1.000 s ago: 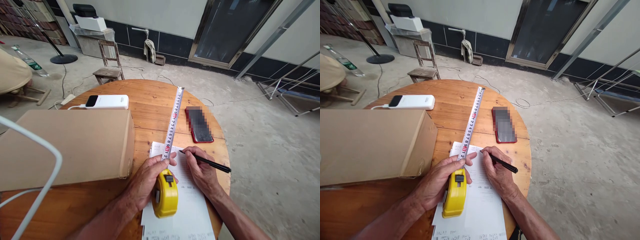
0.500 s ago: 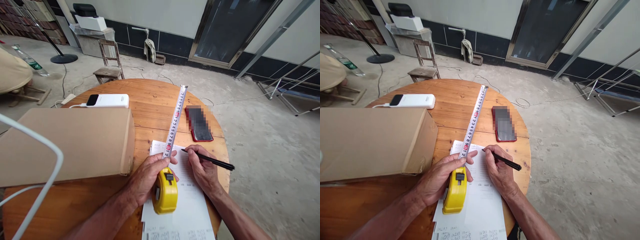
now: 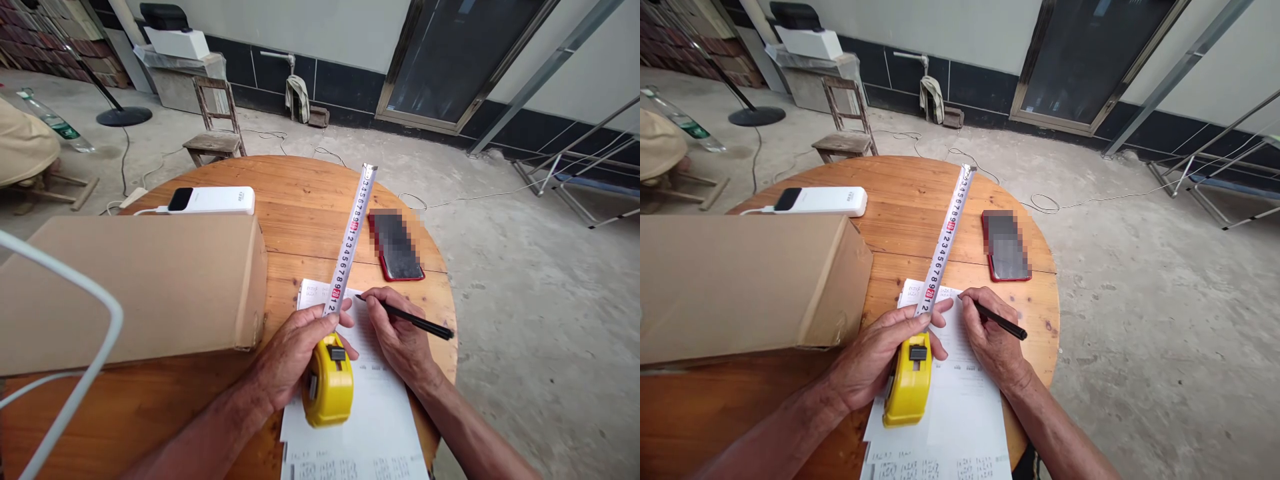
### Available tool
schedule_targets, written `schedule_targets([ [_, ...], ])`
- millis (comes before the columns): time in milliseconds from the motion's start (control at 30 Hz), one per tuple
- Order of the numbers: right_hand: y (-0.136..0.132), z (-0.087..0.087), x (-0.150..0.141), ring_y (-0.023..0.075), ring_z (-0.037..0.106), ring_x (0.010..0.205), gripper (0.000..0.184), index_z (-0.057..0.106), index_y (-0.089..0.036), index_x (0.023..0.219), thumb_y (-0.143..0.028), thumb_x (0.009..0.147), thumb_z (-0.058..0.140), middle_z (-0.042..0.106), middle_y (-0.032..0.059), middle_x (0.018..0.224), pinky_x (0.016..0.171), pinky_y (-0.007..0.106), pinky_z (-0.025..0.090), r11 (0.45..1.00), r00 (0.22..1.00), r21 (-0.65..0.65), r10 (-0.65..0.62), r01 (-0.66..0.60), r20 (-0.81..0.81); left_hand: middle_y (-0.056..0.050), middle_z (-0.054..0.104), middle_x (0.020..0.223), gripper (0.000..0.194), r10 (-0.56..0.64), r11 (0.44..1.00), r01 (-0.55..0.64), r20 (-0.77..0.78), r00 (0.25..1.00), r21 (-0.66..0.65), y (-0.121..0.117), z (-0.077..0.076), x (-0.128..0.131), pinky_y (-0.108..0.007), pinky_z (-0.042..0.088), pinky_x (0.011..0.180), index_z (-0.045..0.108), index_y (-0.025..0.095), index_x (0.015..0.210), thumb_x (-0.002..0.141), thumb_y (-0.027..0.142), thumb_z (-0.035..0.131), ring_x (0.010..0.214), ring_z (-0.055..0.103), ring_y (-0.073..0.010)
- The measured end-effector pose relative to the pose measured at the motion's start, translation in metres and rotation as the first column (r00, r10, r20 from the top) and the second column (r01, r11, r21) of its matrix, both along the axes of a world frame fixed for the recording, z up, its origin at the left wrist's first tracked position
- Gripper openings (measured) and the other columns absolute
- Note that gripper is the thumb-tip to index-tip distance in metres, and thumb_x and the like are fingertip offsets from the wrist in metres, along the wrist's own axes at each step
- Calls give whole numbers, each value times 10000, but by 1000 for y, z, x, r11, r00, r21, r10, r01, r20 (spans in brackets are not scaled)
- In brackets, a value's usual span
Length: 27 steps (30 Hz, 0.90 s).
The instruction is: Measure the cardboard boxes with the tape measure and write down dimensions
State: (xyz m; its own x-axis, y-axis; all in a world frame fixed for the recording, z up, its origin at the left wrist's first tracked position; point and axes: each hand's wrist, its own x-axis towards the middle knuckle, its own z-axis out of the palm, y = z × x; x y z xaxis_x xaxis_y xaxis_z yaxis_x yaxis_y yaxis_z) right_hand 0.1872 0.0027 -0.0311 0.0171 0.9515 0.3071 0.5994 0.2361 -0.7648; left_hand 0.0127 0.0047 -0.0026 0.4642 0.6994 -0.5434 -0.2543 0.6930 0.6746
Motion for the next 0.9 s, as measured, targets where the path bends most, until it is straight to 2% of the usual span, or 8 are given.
schedule_targets([
  [300, 1, -1, 0, 129, 545, 628, 142, 619, -189, 841, -210, 887, 487, 615, 5, 727, 587, 249, 431, 1000, 1000, -1, 3, -3, 1, -126, 698, 989, 161, 2, 1000, -2, -3, 1000, 5, 0, 2, 1, -189, 379, 477, 614, 144, 828, 847, 281, 531, 540, 576, -96],
  [533, 0, 0, 0, 136, 562, 659, 149, 621, -194, 856, -213, 895, 478, 625, 15, 754, 620, 257, 448, 1000, 1000, -17, 16, -16, 19, -131, 703, 977, 169, -1, 1000, 2, -9, 1000, 16, 0, 1, 0, -187, 392, 488, 605, 145, 825, 853, 290, 522, 621, 618, -127],
  [767, 2, 0, -1, 132, 555, 637, 147, 623, -191, 858, -207, 890, 481, 625, 11, 740, 610, 254, 441, 1000, 999, -23, 17, -16, 39, -125, 682, 1053, 168, 8, 1000, -8, 2, 1000, -11, 0, 3, 2, -185, 386, 469, 599, 136, 819, 868, 258, 495, 520, 574, -75],
  [900, 3, 0, -2, 132, 548, 618, 150, 624, -185, 843, -210, 887, 483, 623, 12, 727, 588, 252, 431, 1000, 999, -27, 16, -15, 42, -112, 696, 991, 167, -7, 1000, 7, -9, 1000, -4, 0, 2, 1, -185, 393, 479, 600, 141, 818, 860, 275, 509, 535, 580, -84],
])
